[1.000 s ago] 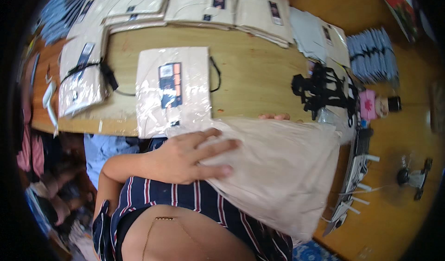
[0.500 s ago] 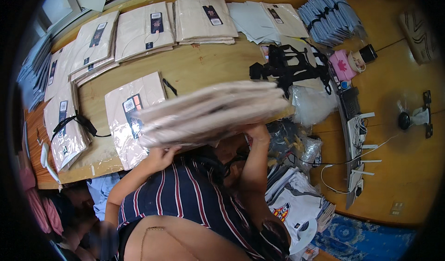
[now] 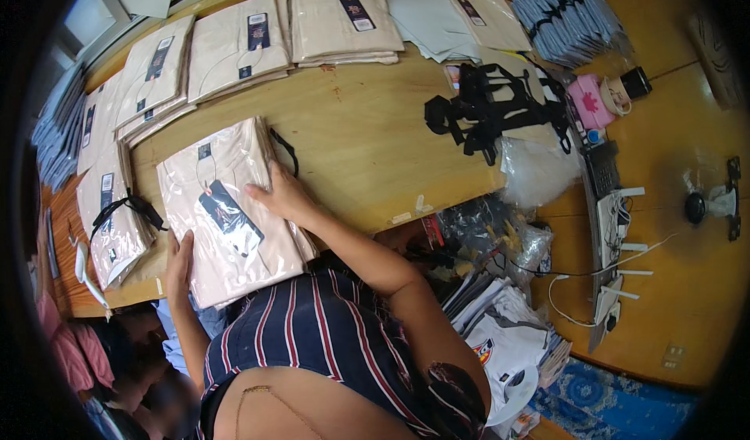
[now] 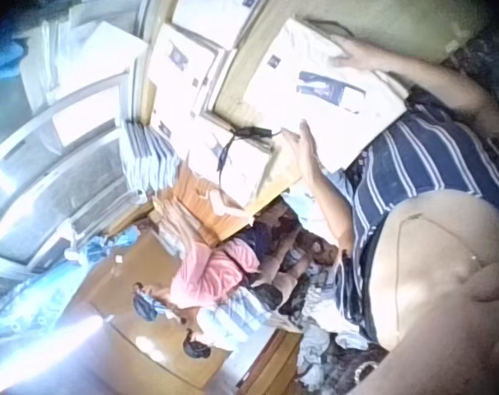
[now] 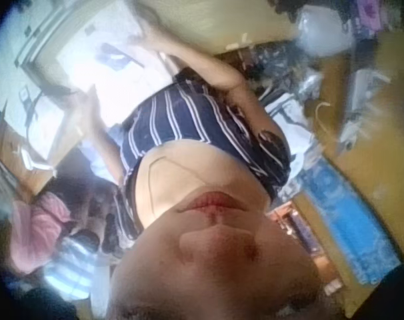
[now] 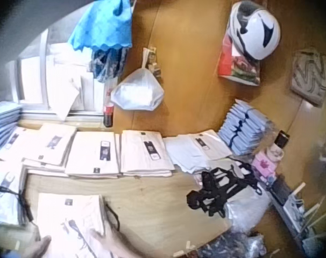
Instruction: The person organizes plastic-wrapped shirts on a wooden desk and ties them into small bundles using black ribbons.
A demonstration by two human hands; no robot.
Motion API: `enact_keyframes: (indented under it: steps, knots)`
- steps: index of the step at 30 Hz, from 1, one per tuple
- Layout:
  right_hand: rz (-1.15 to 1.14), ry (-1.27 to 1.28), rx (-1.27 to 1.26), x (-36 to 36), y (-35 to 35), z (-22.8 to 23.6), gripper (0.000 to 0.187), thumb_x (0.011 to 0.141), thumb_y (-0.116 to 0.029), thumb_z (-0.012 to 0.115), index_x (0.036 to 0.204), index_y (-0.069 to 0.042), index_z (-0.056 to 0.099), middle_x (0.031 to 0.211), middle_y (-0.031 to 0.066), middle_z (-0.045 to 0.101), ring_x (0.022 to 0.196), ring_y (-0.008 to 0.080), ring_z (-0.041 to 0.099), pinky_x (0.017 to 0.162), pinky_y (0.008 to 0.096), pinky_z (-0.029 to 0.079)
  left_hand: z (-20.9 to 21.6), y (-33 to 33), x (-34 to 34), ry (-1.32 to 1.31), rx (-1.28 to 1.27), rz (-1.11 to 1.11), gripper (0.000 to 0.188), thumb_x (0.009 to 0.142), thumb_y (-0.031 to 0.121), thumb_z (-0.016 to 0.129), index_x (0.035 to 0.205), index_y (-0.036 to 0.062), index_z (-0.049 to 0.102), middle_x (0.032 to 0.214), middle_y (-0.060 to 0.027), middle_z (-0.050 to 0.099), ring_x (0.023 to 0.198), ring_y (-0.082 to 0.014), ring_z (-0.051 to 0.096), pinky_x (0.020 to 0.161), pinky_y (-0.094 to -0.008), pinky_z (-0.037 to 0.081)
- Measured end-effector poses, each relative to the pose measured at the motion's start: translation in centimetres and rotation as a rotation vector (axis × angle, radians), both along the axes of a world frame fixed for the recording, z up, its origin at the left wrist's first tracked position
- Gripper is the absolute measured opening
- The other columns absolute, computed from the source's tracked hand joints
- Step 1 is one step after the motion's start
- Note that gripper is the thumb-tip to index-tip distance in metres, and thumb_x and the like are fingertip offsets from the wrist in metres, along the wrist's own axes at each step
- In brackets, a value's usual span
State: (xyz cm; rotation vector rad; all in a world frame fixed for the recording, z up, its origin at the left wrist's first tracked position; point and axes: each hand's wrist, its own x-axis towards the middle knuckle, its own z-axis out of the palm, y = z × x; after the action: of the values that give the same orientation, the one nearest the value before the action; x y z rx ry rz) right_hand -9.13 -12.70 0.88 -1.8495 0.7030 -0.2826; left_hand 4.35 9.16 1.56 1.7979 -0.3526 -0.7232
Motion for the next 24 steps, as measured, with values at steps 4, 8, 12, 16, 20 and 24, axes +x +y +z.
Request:
enact_keyframes:
  steps: [4,8,12,16,20,24]
  knots:
    - [0.114,0.094,0.005,-1.0,-1.5,1.4,0.039,0.079,-0.020,0.048,0.114,-0.005,0.042,0.116,0.0169,0.043,0.098,0.0348,0.045,0.083,0.0357,0.038,-0.6,0.7,-0.7,0.231,-0.145,0.120,0.052,0.082,0.010,0.049,0.124,-0.0022,0.021,0.114,-0.0167,0.044,0.098,-0.0200,0.048,0.080,-0.0263,0.040]
    - [0.261,0.091,-0.765,-3.1,-4.0,0.2,0.043,0.068,-0.002,0.043,0.109,-0.009,0.049,0.118,0.0057,0.045,0.105,0.0266,0.040,0.089,0.0373,0.031,-0.9,1.2,0.4,-0.025,0.007,-0.046,0.052,0.077,0.019,0.057,0.117,-0.0049,0.035,0.110,-0.0163,0.047,0.099,-0.0225,0.047,0.085,-0.0301,0.036]
    - [0.077,0.313,-0.977,-5.9,-5.1,-0.4,0.040,0.068,-0.001,0.045,0.104,-0.015,0.054,0.114,0.0077,0.045,0.109,0.0261,0.038,0.089,0.0411,0.030,0.5,1.0,5.6,-0.630,0.236,-0.014,0.046,0.071,0.027,0.062,0.100,-0.0052,0.047,0.092,-0.0193,0.051,0.090,-0.0292,0.048,0.078,-0.0354,0.038]
    - [-0.242,0.202,-1.031,-7.4,-6.0,-2.6,0.034,0.069,-0.002,0.047,0.101,-0.011,0.054,0.113,0.0119,0.044,0.106,0.0296,0.039,0.088,0.0415,0.031,3.2,-3.2,14.3,-0.241,-0.122,0.152,0.037,0.081,0.019,0.053,0.107,-0.0047,0.044,0.087,-0.0109,0.054,0.078,-0.0152,0.053,0.069,-0.0239,0.044]
    - [-0.282,0.200,-1.063,-7.0,-6.2,-2.8,0.030,0.072,-0.004,0.047,0.100,-0.009,0.054,0.112,0.0136,0.044,0.103,0.0312,0.041,0.087,0.0419,0.032,3.2,-9.7,21.6,0.669,-0.636,0.559,0.036,0.082,0.020,0.050,0.106,-0.0061,0.042,0.093,-0.0176,0.053,0.085,-0.0218,0.056,0.068,-0.0294,0.050]
    - [-0.302,0.211,-1.060,-7.3,-6.6,-3.1,0.029,0.072,-0.004,0.047,0.099,-0.009,0.054,0.109,0.0138,0.045,0.101,0.0310,0.042,0.086,0.0420,0.033,1.7,-13.7,27.3,0.775,-0.548,0.593,0.027,0.079,0.020,0.055,0.090,-0.0023,0.045,0.087,-0.0170,0.054,0.062,-0.0175,0.055,0.046,-0.0216,0.045]
